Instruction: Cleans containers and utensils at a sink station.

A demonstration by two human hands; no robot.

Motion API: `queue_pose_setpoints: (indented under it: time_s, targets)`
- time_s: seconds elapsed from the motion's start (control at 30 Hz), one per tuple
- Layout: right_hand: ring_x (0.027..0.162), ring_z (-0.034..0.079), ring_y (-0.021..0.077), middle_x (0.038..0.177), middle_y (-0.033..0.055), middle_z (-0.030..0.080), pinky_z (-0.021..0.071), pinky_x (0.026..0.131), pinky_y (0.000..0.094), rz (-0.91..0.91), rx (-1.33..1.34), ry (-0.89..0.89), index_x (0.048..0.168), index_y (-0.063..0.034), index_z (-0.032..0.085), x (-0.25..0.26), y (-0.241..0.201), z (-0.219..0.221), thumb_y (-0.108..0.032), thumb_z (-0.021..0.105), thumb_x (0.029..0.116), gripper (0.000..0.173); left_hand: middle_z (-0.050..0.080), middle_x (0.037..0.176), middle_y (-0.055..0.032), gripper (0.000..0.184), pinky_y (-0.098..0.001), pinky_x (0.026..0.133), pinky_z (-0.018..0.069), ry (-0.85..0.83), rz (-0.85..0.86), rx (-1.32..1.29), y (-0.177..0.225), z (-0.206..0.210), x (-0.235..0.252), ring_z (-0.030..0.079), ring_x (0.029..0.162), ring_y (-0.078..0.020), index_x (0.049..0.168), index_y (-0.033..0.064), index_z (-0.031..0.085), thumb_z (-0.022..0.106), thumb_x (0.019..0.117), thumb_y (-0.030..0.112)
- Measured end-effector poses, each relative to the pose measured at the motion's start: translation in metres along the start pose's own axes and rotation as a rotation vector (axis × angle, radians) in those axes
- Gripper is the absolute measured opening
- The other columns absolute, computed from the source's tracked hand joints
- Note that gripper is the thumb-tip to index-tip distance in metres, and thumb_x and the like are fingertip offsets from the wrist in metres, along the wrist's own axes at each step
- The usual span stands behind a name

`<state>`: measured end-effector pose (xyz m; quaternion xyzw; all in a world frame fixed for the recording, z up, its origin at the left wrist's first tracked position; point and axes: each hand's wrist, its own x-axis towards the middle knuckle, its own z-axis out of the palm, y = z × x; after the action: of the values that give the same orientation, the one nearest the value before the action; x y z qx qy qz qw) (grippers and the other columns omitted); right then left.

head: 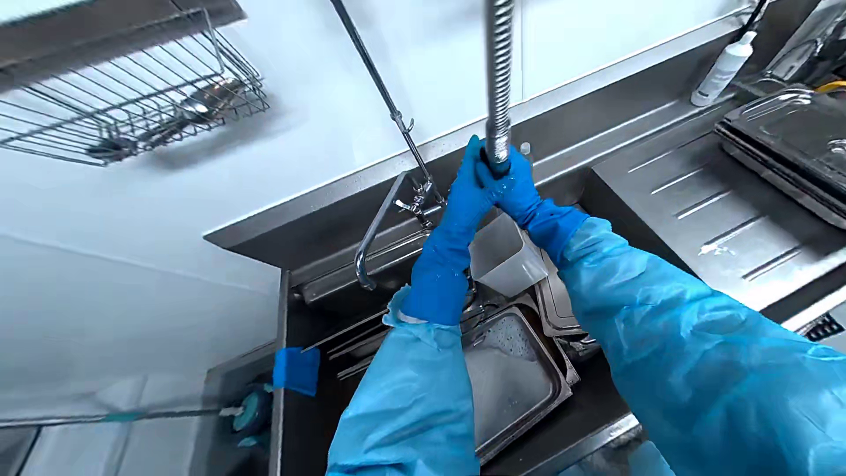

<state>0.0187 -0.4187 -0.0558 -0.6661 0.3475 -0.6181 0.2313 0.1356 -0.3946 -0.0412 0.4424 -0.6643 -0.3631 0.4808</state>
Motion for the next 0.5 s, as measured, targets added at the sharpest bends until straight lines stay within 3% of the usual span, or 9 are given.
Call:
queue_pose_setpoints:
  time_s: [0.07, 0.17, 0.27, 0.33, 0.4, 0.47, 0.5]
  targets:
    - [0.103, 0.071, 0.0245, 0.109, 0.0211, 0.072, 0.0570, 0.096, 0.0388, -0.017, -0.039, -0.016, 0.121, 0.0091, 0.065, -0.015, 0.000, -0.001, -0.005, 0.075, 0.0873, 0.038, 0.062, 0.137, -0.0110, 0.107, -0.0356, 0.106, 0.0516, 0.019, -0.086, 0.021, 0.002, 0.007, -0.005, 0.061, 0.123, -0.0140, 0.158, 0.0077, 0.031, 0.091, 0.0727, 0.029]
    - [0.106, 0.069, 0.0263, 0.113, 0.0216, 0.070, 0.0555, 0.098, 0.0404, 0.025, -0.005, -0.064, 0.126, 0.0074, 0.064, -0.026, 0.007, 0.002, -0.007, 0.076, 0.0863, 0.043, 0.065, 0.130, -0.0109, 0.094, -0.0352, 0.103, 0.0545, 0.096, -0.094, -0.025, -0.010, 0.015, -0.014, 0.064, 0.119, -0.0140, 0.150, 0.0031, 0.040, 0.090, 0.0727, 0.026]
    - [0.112, 0.067, 0.0218, 0.119, 0.0143, 0.070, 0.0560, 0.100, 0.0406, -0.022, -0.048, -0.242, 0.134, -0.0007, 0.062, -0.040, 0.016, 0.006, -0.014, 0.085, 0.0751, 0.064, 0.067, 0.123, -0.0083, 0.076, -0.0349, 0.100, 0.0566, 0.213, -0.010, -0.043, -0.033, 0.018, -0.031, 0.065, 0.114, -0.0133, 0.139, 0.0003, 0.050, 0.087, 0.0774, 0.027]
    - [0.142, 0.049, 0.0264, 0.149, 0.0157, 0.056, 0.0398, 0.121, 0.0451, -0.111, -0.216, -0.438, 0.151, -0.0011, 0.049, -0.057, 0.031, -0.002, -0.022, 0.091, 0.0703, 0.093, 0.067, 0.125, -0.0084, 0.071, -0.0342, 0.103, 0.0548, 0.266, 0.079, -0.104, -0.059, 0.021, -0.033, 0.065, 0.116, -0.0138, 0.141, -0.0012, 0.049, 0.083, 0.0825, 0.021]
    - [0.149, 0.041, 0.0289, 0.156, 0.0153, 0.050, 0.0325, 0.125, 0.0479, -0.076, -0.290, -0.522, 0.147, -0.0034, 0.054, -0.090, 0.049, -0.013, -0.021, 0.088, 0.0749, 0.082, 0.066, 0.125, -0.0105, 0.071, -0.0329, 0.102, 0.0544, 0.292, 0.102, -0.094, -0.089, 0.017, -0.041, 0.066, 0.114, -0.0151, 0.145, -0.0034, 0.044, 0.078, 0.0846, 0.015]
    - [0.137, 0.055, 0.0248, 0.146, 0.0100, 0.060, 0.0443, 0.117, 0.0474, 0.208, -0.380, -0.346, 0.142, -0.0082, 0.061, -0.115, 0.088, -0.025, -0.021, 0.080, 0.0873, 0.059, 0.067, 0.126, -0.0120, 0.073, -0.0349, 0.102, 0.0536, 0.322, 0.040, 0.047, -0.111, 0.011, -0.046, 0.065, 0.115, -0.0160, 0.145, -0.0022, 0.044, 0.077, 0.0821, 0.015]
    - [0.128, 0.061, 0.0263, 0.137, 0.0111, 0.065, 0.0507, 0.109, 0.0493, 0.434, -0.495, -0.219, 0.141, -0.0106, 0.061, -0.124, 0.114, -0.027, -0.030, 0.077, 0.0905, 0.056, 0.067, 0.127, -0.0122, 0.073, -0.0368, 0.103, 0.0530, 0.321, -0.004, 0.091, -0.118, 0.009, -0.052, 0.065, 0.116, -0.0167, 0.145, -0.0012, 0.044, 0.077, 0.0820, 0.016]
